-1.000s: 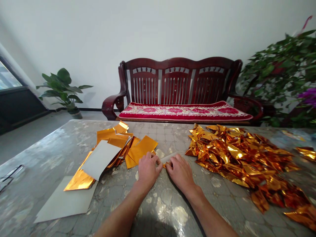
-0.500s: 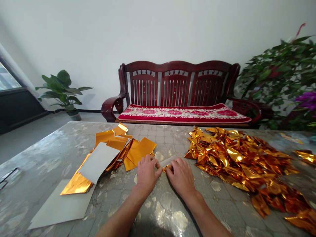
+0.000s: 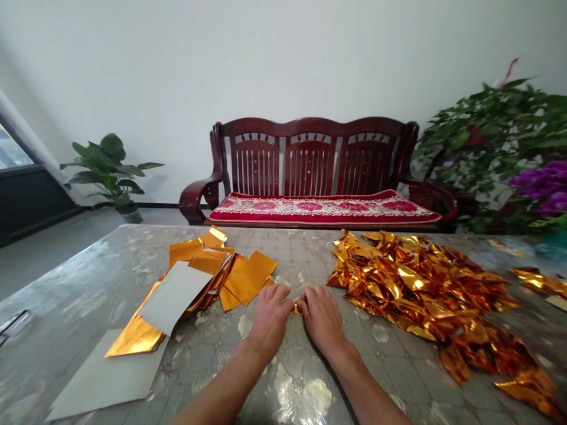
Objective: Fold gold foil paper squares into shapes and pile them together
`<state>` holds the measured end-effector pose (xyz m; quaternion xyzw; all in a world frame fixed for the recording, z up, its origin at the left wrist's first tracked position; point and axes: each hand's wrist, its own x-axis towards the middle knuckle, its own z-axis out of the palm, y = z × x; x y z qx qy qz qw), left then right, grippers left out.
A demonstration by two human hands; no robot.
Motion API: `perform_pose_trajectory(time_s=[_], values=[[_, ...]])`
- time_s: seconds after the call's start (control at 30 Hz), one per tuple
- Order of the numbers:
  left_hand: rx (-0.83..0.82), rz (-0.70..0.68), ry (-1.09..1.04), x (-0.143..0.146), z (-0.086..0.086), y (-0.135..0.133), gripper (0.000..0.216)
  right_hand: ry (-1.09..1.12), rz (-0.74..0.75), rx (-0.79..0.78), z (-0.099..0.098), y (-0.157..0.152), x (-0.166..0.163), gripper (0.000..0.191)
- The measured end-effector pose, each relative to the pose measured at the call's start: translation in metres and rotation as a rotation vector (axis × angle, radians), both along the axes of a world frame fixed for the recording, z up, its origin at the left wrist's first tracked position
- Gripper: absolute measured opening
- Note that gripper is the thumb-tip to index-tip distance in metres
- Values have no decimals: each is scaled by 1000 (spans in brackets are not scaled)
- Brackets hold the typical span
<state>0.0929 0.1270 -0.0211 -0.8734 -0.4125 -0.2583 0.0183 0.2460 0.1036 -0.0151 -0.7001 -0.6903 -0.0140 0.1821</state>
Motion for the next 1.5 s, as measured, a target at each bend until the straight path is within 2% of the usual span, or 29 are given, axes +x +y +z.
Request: perform_pose_trajectory(time_s=[0.17, 0.27, 0.4, 0.7, 0.87, 1.1, 1.27, 1.33, 1.5], values=[[-3, -111, 78, -4, 5, -10, 15, 172, -125, 90, -1, 0, 24, 13], [-66, -59, 208, -3, 9, -17, 12, 169, -183, 42, 3, -2, 36, 15], [-92, -4, 312, 2, 7, -21, 19, 97, -182, -39, 9, -4, 39, 17], [-128, -3, 260, 6, 6, -23, 15, 25, -150, -61, 14, -3, 26, 13], [-150, -73, 191, 7, 12, -16, 12, 43, -164, -61, 13, 2, 21, 18], [-235, -134, 128, 6, 14, -13, 13, 42, -161, -58, 15, 8, 16, 14], [-295, -106, 169, 9, 12, -16, 8, 158, -171, -122, 20, 12, 15, 11], [-329, -85, 167, 11, 11, -17, 7, 198, -175, -152, 21, 13, 16, 16], [-366, -62, 156, 15, 12, -21, 12, 156, -163, -186, 22, 15, 15, 18]])
